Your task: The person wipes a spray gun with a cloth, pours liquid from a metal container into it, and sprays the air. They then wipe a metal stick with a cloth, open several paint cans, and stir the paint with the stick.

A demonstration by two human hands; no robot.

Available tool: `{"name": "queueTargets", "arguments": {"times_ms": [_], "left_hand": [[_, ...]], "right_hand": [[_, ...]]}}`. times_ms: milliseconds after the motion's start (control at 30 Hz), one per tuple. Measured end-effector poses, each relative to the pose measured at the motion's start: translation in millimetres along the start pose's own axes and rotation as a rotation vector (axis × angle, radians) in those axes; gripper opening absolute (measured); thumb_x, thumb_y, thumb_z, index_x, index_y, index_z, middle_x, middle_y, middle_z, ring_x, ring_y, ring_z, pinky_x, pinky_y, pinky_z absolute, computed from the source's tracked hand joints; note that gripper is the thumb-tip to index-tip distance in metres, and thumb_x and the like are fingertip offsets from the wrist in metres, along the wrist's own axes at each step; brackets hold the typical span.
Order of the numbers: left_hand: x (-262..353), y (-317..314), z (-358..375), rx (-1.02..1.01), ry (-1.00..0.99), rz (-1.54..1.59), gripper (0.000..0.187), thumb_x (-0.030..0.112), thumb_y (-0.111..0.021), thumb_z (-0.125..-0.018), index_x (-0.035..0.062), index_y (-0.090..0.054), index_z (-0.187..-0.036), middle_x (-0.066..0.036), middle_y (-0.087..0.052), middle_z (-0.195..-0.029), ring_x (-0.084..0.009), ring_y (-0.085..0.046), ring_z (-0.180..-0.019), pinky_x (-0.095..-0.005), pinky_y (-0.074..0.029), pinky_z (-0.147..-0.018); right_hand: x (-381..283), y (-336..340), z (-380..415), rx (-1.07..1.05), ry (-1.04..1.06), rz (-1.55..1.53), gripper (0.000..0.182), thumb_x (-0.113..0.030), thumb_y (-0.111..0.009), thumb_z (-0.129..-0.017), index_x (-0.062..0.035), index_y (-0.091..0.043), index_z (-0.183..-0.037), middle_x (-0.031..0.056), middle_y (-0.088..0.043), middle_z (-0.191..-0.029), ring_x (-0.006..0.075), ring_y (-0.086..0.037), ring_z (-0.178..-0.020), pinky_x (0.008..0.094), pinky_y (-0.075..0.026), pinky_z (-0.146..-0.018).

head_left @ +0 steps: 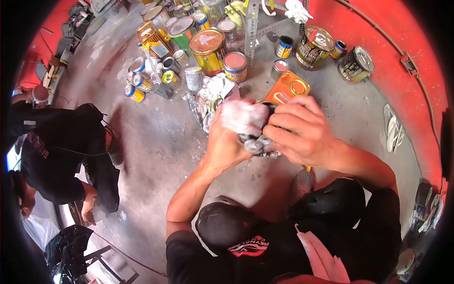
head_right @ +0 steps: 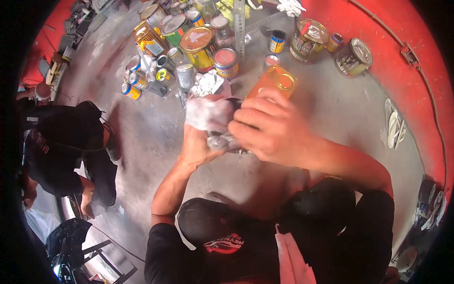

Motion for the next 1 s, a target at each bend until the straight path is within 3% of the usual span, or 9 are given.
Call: {"name": "queueTargets", "arguments": {"times_ms": [233, 367, 433, 533, 667, 700, 800, 867, 1000], "left_hand": [[29, -2, -32, -0.113, 0.048, -0.216, 0.081, 0.028, -0.089, -0.05, 0.0116, -0.057, -0.122, -0.017, -0.052, -0.122, -0.0377, -0.05, -0.112, -0.046, -0.049, -0.089], [66, -23, -50, -0.162, -0.087, -0.236, 0.087, 0.02, -0.086, -0.048, 0.0136, -0.051, -0.128, -0.016, -0.053, -0.114, -0.0369, -0.052, -0.108, -0.0462, -0.052, -0.083], [86, -38, -60, -0.161, -0.177, -0.256, 0.085, 0.018, -0.084, -0.048, 0.0135, -0.051, -0.126, -0.016, -0.054, -0.11, -0.0371, -0.054, -0.104, -0.0482, -0.052, -0.08], [88, -48, -72, -0.09, -0.225, -0.195, 0.079, 0.019, -0.085, -0.048, 0.0126, -0.052, -0.119, -0.016, -0.055, -0.108, -0.0375, -0.056, -0.1, -0.0489, -0.052, -0.078], [75, -62, -75, -0.03, -0.181, -0.268, 0.064, 0.016, -0.076, -0.055, 0.0146, -0.054, -0.115, -0.016, -0.054, -0.107, -0.0356, -0.056, -0.1, -0.0441, -0.052, -0.078], [69, -58, -71, 0.025, -0.185, -0.284, 0.062, 0.015, -0.075, -0.056, 0.0147, -0.054, -0.115, -0.016, -0.054, -0.104, -0.0354, -0.056, -0.099, -0.0437, -0.052, -0.076], [78, -40, -68, -0.075, -0.104, -0.304, 0.058, 0.014, -0.073, -0.059, 0.013, -0.055, -0.114, -0.017, -0.055, -0.101, -0.0363, -0.056, -0.099, -0.0444, -0.053, -0.073], [92, -51, -66, -0.091, -0.177, -0.32, 0.051, 0.016, -0.069, -0.066, 0.0108, -0.054, -0.115, -0.017, -0.056, -0.1, -0.0368, -0.056, -0.099, -0.0452, -0.053, -0.068], [88, -85, -66, -0.04, -0.228, -0.4, 0.044, 0.022, -0.065, -0.072, 0.0108, -0.056, -0.113, -0.015, -0.057, -0.101, -0.0341, -0.058, -0.095, -0.044, -0.052, -0.062]], "right_hand": [[-13, 66, 16, -0.299, 0.006, 0.055, 0.049, -0.03, -0.074, -0.068, -0.0004, -0.062, -0.106, 0.0117, -0.061, -0.109, 0.0268, -0.056, -0.111, 0.0509, -0.037, -0.101], [8, 50, 30, -0.652, 0.016, 0.18, 0.026, -0.022, -0.064, -0.072, -0.005, -0.064, -0.092, 0.0082, -0.063, -0.1, 0.0223, -0.059, -0.104, 0.0554, -0.024, -0.111], [15, 41, 36, -1.316, -0.13, 0.249, 0.024, -0.017, -0.062, -0.072, -0.0073, -0.064, -0.094, 0.0054, -0.064, -0.092, 0.0208, -0.061, -0.099, 0.0555, -0.02, -0.113], [32, 41, 62, -0.621, -0.171, 0.122, 0.027, -0.013, -0.061, -0.073, -0.0098, -0.064, -0.099, 0.0116, -0.065, -0.094, 0.0282, -0.061, -0.099, 0.0533, -0.03, -0.107], [30, 73, 57, -0.765, -0.356, -0.011, 0.028, -0.011, -0.064, -0.074, 0.0006, -0.063, -0.099, 0.0199, -0.063, -0.102, 0.0371, -0.058, -0.103, 0.0453, -0.044, -0.095], [26, 73, 58, -0.444, -0.321, -0.028, 0.027, -0.009, -0.066, -0.07, 0.0026, -0.063, -0.094, 0.0204, -0.062, -0.099, 0.0369, -0.06, -0.098, 0.047, -0.046, -0.087], [25, 60, 61, -0.326, 0.169, 0.196, 0.028, -0.008, -0.066, -0.065, 0.0013, -0.063, -0.091, 0.0198, -0.062, -0.098, 0.0368, -0.06, -0.091, 0.0491, -0.046, -0.084], [50, 34, 86, -0.625, 0.086, 0.06, 0.033, -0.005, -0.065, -0.062, -0.0027, -0.062, -0.096, 0.0177, -0.061, -0.098, 0.0381, -0.058, -0.092, 0.0514, -0.045, -0.085], [53, 21, 102, -0.574, 0.005, 0.016, 0.037, -0.005, -0.063, -0.061, -0.0032, -0.061, -0.098, 0.018, -0.061, -0.099, 0.0395, -0.057, -0.093, 0.0499, -0.045, -0.085]]}}
Point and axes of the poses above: each hand's wrist, its own z-axis away from the middle knuckle, its own y-axis out of the back of the hand, x = y × z, the point moved 4 cm from there along -z, towards the middle knuckle
